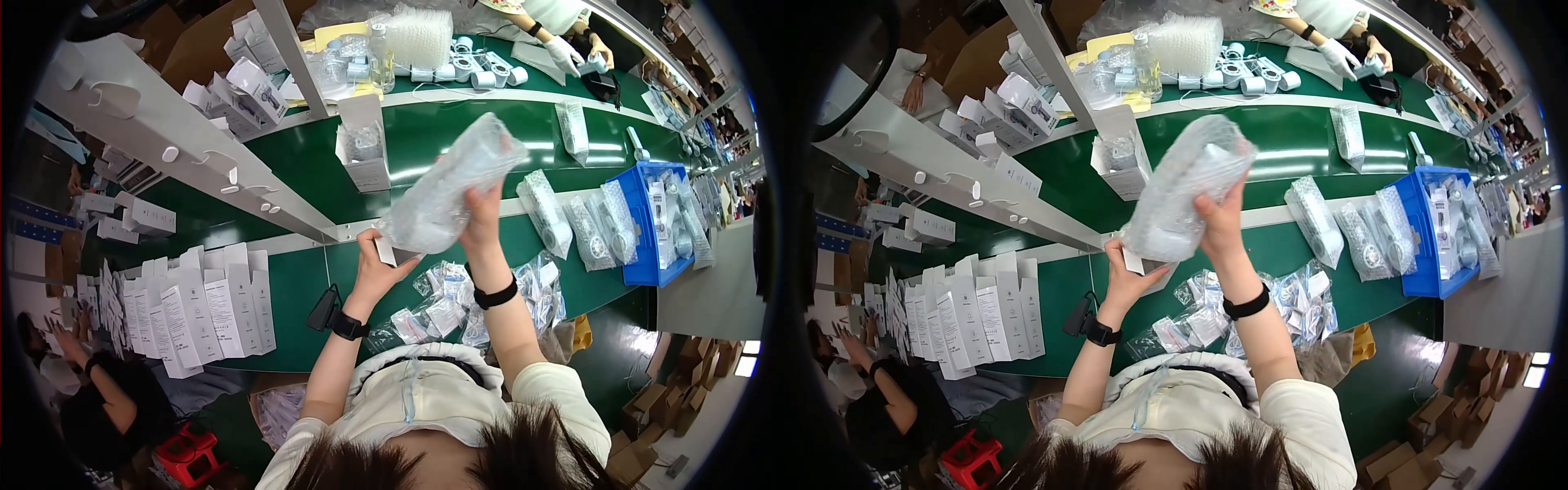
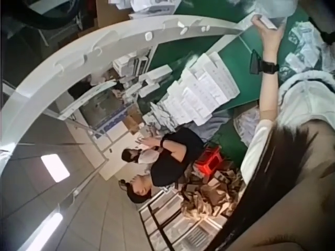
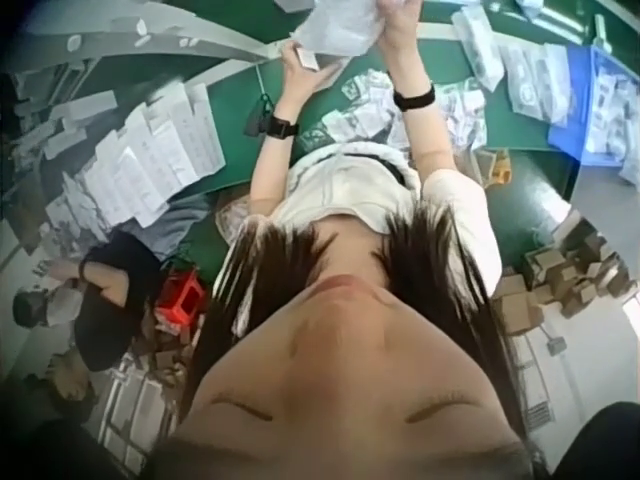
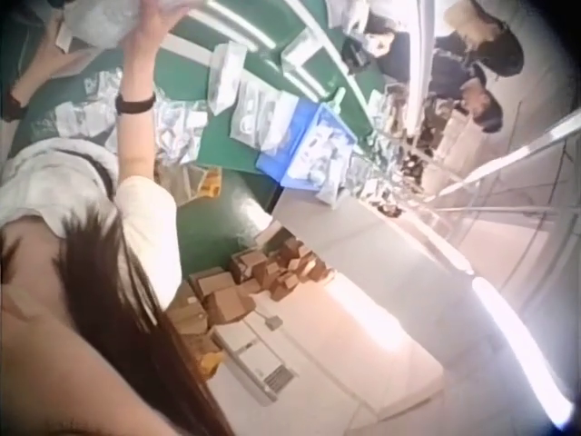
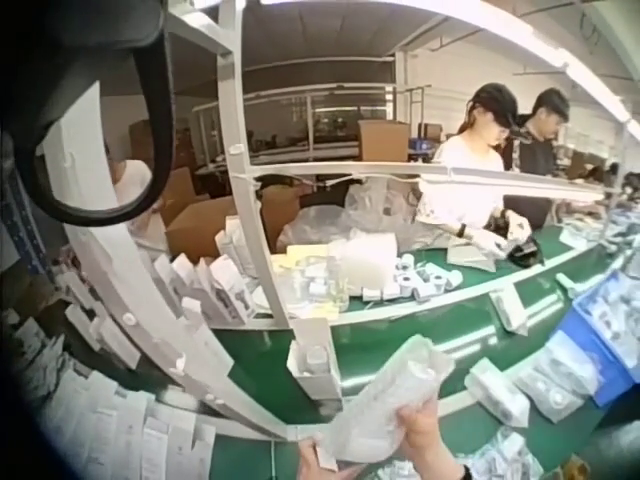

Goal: The person packages handheld fans by hand, placing a bubble-wrapped device and a small plastic bag into a white box. They then close the box flaps, set it aside, and repeat the process.

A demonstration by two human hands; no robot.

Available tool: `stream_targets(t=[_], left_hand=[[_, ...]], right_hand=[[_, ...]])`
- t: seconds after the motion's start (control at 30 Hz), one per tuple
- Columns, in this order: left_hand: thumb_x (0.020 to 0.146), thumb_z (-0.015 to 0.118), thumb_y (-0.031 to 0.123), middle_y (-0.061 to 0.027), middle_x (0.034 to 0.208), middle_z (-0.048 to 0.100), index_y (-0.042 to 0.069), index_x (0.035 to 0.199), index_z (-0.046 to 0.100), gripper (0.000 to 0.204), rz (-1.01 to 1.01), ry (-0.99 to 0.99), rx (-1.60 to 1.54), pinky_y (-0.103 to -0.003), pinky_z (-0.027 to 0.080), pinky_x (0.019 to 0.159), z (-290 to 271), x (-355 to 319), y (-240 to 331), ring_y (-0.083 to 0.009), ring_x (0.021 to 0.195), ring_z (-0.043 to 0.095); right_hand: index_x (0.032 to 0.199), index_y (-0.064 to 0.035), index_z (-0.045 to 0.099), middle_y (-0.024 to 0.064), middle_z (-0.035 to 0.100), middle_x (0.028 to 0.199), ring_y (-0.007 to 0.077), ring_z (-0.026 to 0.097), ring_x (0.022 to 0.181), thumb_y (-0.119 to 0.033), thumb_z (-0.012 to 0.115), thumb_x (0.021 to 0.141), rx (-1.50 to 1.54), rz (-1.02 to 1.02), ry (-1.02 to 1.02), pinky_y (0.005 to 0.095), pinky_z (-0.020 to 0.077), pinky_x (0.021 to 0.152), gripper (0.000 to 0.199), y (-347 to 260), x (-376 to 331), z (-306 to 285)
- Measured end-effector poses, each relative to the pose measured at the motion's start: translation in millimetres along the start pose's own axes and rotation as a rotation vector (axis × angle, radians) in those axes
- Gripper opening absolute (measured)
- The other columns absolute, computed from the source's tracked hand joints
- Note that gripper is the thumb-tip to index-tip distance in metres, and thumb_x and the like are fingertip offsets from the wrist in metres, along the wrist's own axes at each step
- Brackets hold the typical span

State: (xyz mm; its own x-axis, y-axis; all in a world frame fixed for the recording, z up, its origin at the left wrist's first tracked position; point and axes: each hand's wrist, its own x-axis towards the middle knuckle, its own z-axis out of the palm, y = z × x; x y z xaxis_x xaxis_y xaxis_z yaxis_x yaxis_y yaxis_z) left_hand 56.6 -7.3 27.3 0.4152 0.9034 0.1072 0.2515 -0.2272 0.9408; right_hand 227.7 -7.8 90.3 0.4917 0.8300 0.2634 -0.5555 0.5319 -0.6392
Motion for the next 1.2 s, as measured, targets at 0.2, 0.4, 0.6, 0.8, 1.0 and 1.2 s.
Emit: stream_targets(t=[0.2, 0.4, 0.6, 0.8, 1.0, 1.2], left_hand=[[0.057, 0.081, 0.018, -0.0189, 0.111, 0.044, 0.007, 0.104, 0.024, 0.075, -0.093, 0.148, -0.169, -0.038, 0.041, 0.084, -9.2, -20.7, -39.3, -0.0284, 0.102, 0.049], [0.055, 0.083, 0.021, -0.0202, 0.121, 0.037, 0.007, 0.107, 0.022, 0.081, 0.118, 0.022, -0.075, -0.039, 0.04, 0.087, -8.0, -32.4, -43.2, -0.0288, 0.109, 0.046], [0.054, 0.083, 0.023, -0.0207, 0.125, 0.034, 0.007, 0.11, 0.022, 0.085, 0.27, -0.231, 0.155, -0.041, 0.039, 0.09, -3.9, -34.2, -28.7, -0.0316, 0.113, 0.043], [0.055, 0.083, 0.021, -0.0211, 0.124, 0.035, 0.007, 0.113, 0.023, 0.085, 0.271, -0.32, 0.484, -0.042, 0.04, 0.09, 3.7, -33.1, -16.1, -0.0333, 0.112, 0.044], [0.055, 0.082, 0.017, -0.0202, 0.129, 0.03, 0.006, 0.114, 0.028, 0.081, -0.009, -0.046, -0.2, -0.042, 0.038, 0.092, -6.9, -49.4, -36.8, -0.0332, 0.117, 0.039], [0.055, 0.081, 0.012, -0.0183, 0.132, 0.029, 0.01, 0.116, 0.031, 0.079, 0.249, -0.136, -0.032, -0.039, 0.037, 0.093, -29.4, -37.2, -18.7, -0.0333, 0.114, 0.042]], right_hand=[[0.118, -0.0112, 0.039, 0.0067, 0.051, 0.11, 0.0203, 0.051, 0.101, -0.007, 0.075, 0.062, -0.372, 0.188, -0.472, 0.0331, 0.0416, 0.087, 0.066, 19.7, -2.1, -13.6], [0.105, -0.0113, 0.05, 0.0051, 0.053, 0.108, 0.0219, 0.053, 0.097, 0.005, 0.072, 0.058, -0.927, 0.351, -1.066, 0.0313, 0.0436, 0.083, 0.054, -45.9, 28.8, -13.8], [0.106, -0.0131, 0.05, 0.0052, 0.053, 0.111, 0.024, 0.048, 0.107, -0.016, 0.074, 0.062, -1.241, 0.481, -1.322, 0.037, 0.0364, 0.09, 0.05, -65.6, 16.0, 26.6], [0.117, -0.0206, 0.048, 0.0077, 0.043, 0.126, 0.0271, 0.033, 0.122, -0.033, 0.068, 0.067, -1.643, -0.422, -1.221, 0.0513, 0.0217, 0.101, 0.055, -42.4, -17.0, 24.8], [0.116, -0.0195, 0.051, 0.0099, 0.038, 0.129, 0.0323, 0.031, 0.122, -0.032, 0.068, 0.068, -1.602, -0.487, -1.156, 0.0556, 0.0208, 0.1, 0.053, -28.1, -52.8, -12.6], [0.106, -0.0067, 0.056, 0.0126, 0.05, 0.106, 0.0306, 0.046, 0.099, -0.01, 0.068, 0.064, -1.628, 0.134, -0.547, 0.0378, 0.0404, 0.084, 0.044, 13.6, -95.4, -127.4]])
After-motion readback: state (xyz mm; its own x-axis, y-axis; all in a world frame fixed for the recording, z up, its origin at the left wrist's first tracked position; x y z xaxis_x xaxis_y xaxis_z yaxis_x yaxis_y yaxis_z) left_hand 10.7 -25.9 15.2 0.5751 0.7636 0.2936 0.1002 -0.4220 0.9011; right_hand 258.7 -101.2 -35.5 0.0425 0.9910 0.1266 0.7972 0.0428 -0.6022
